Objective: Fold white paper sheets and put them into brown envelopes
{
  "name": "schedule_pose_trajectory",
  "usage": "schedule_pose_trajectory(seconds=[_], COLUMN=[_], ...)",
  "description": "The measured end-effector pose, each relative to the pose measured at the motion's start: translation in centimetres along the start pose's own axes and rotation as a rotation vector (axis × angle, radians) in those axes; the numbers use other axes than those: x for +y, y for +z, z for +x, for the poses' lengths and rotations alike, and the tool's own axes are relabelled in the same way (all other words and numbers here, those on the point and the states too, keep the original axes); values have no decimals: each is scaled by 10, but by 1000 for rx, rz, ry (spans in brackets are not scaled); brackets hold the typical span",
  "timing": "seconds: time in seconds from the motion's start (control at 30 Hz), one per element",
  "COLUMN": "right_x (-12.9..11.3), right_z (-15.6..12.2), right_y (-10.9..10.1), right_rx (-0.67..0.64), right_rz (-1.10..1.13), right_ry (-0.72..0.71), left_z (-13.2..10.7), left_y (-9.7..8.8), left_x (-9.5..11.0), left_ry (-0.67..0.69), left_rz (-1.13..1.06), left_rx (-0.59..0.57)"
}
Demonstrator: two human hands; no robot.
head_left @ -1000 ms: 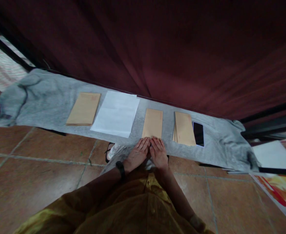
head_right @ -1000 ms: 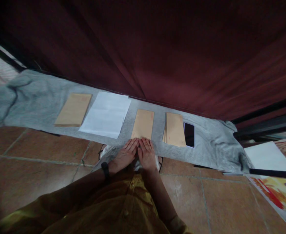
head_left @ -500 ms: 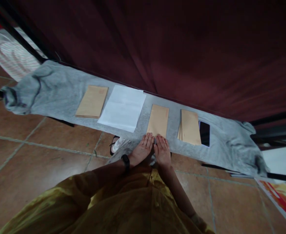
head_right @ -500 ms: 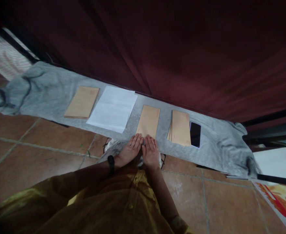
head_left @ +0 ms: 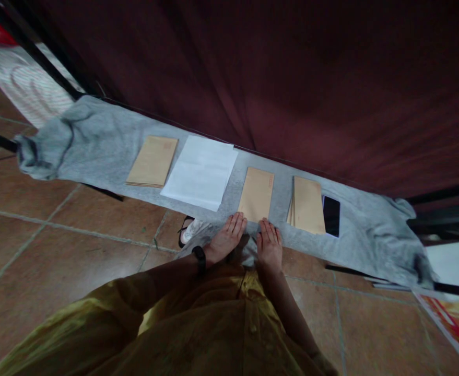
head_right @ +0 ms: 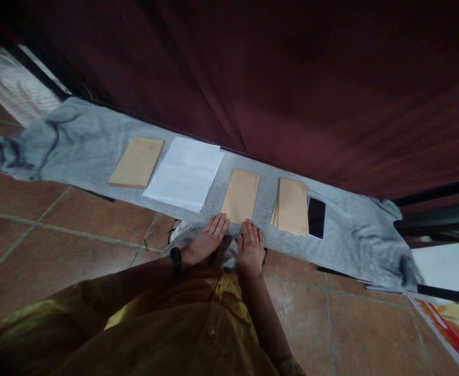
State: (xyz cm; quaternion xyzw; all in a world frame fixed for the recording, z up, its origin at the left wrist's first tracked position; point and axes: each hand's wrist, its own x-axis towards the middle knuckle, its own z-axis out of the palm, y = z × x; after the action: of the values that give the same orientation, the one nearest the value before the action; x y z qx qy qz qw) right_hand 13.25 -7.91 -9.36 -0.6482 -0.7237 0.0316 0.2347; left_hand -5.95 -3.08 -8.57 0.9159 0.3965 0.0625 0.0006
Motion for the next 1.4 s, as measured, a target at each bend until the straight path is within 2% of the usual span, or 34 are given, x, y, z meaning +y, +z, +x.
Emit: schedule_pose_trajectory(seconds=[0.27, 0.4, 0.63, 0.9, 1.0, 1.1, 1.27, 1.4], right_x=[4, -5, -25, -20, -18, -17, -15, -13], right_z=[-2, 9, 29, 23, 22, 21, 19, 18], right_y=[-3, -1, 12, 13, 12, 15, 19, 19], right_rx=[29, 28, -62, -13, -44, -63, -65, -73], right_rz=[18, 18, 11, -52, -74, -90, -111, -109], right_ry=[27, 24, -72, -7, 14, 24, 20, 11], left_z=[0, 5, 13, 18, 26, 39, 56, 57], left_y=[0, -6, -18, -23, -24, -23, -14, -10], left_x=[-5, -6, -8, -11, -13, -11, -7, -10], left_ry=[13, 14, 27, 0, -8, 39, 18, -5], left_rz=[50, 4, 36, -27, -90, -159, -194, -181], left_rx=[-38, -72, -112, 5, 59, 92, 73, 57])
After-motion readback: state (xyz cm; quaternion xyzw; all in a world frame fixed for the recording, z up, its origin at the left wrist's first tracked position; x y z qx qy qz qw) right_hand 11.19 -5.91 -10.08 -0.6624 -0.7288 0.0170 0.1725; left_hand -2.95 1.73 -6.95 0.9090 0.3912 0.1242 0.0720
